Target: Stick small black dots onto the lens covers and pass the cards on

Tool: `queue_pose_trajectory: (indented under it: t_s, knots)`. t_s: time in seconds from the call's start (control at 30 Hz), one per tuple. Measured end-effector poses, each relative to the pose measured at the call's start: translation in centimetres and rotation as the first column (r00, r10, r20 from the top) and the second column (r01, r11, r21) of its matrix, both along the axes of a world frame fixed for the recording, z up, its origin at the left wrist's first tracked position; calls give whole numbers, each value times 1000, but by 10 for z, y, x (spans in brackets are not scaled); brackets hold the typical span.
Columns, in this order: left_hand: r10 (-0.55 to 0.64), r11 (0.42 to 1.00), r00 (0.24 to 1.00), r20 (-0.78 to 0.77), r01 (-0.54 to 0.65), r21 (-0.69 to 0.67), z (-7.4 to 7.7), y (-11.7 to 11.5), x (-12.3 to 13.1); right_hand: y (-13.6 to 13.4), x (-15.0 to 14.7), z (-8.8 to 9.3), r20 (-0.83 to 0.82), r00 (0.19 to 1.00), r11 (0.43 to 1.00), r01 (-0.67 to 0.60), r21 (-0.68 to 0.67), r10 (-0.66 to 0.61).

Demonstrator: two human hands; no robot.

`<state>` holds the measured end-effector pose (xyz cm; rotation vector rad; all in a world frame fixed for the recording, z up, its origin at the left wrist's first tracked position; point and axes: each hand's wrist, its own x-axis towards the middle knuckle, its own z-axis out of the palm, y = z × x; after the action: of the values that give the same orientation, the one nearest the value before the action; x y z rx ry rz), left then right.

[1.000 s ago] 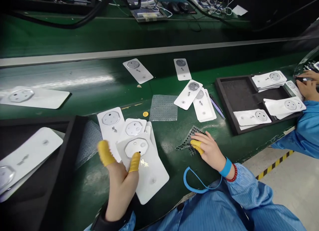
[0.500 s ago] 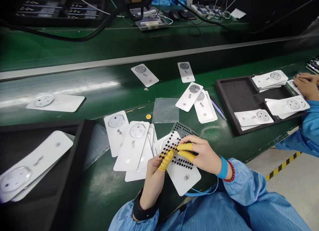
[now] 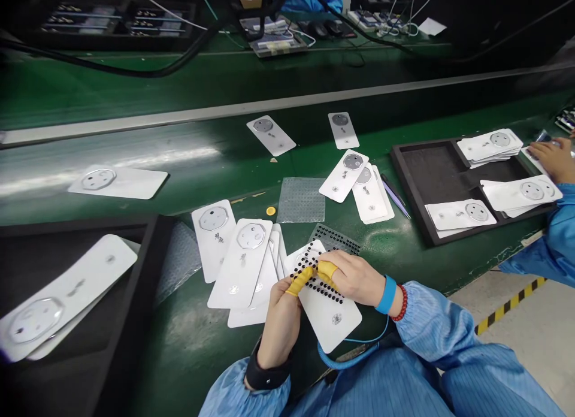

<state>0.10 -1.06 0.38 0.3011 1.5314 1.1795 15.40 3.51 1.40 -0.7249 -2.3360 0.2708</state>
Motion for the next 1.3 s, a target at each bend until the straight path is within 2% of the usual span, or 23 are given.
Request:
queue_pose_trajectory:
  t_s: [0.17, 0.27, 0.33, 0.43, 0.5, 0.57, 0.7, 0.87, 0.93, 1.03, 1.1, 1.17, 1.23, 1.3]
  knots:
    - [-191, 978, 981, -25, 192, 80, 10, 13, -9, 3, 21, -21, 12, 1000, 985, 18, -173, -16]
    - [-165, 972, 976, -139, 185, 146, 24, 8, -21, 9, 36, -22, -15, 995, 967, 96, -235, -102]
    - [-155, 965, 963, -220, 196, 177, 35, -2, -27, 12, 39, -10, -58, 981, 948, 162, -275, -185]
    - [-274, 929, 917, -288, 330, 166, 49, -14, -27, 8, 26, 24, -265, 911, 899, 199, -390, -317]
    - [-352, 897, 886, -303, 411, 160, 57, -19, -22, 1, 7, 46, -413, 858, 896, 112, -429, -305]
    - [-362, 880, 870, -336, 437, 185, 62, -20, -15, -6, -11, 61, -480, 847, 925, 36, -379, -230]
    - [-281, 887, 855, -437, 405, 223, 65, -24, -7, -11, -29, 66, -499, 841, 954, 65, -292, -210]
    - [-261, 886, 861, -437, 394, 246, 61, -30, -5, -9, -23, 62, -506, 850, 965, 13, -261, -149]
    - [-247, 886, 839, -485, 398, 238, 63, -31, -5, -10, -21, 63, -508, 847, 961, 9, -275, -154]
    - [-227, 860, 775, -589, 444, 253, 70, -30, -5, -12, -19, 63, -484, 845, 948, 79, -309, -228]
    - [-221, 825, 746, -628, 487, 288, 74, -28, -5, -12, -18, 63, -492, 820, 924, 109, -367, -292]
    - [-204, 800, 728, -655, 510, 317, 75, -26, -6, -10, -15, 65, -509, 805, 879, 35, -475, -306]
    - [-160, 802, 708, -688, 499, 327, 72, -27, -6, -6, -12, 68, -507, 820, 790, -118, -601, -263]
    - [-147, 815, 708, -691, 483, 321, 67, -30, -6, -4, -10, 72, -477, 851, 684, -214, -697, -220]
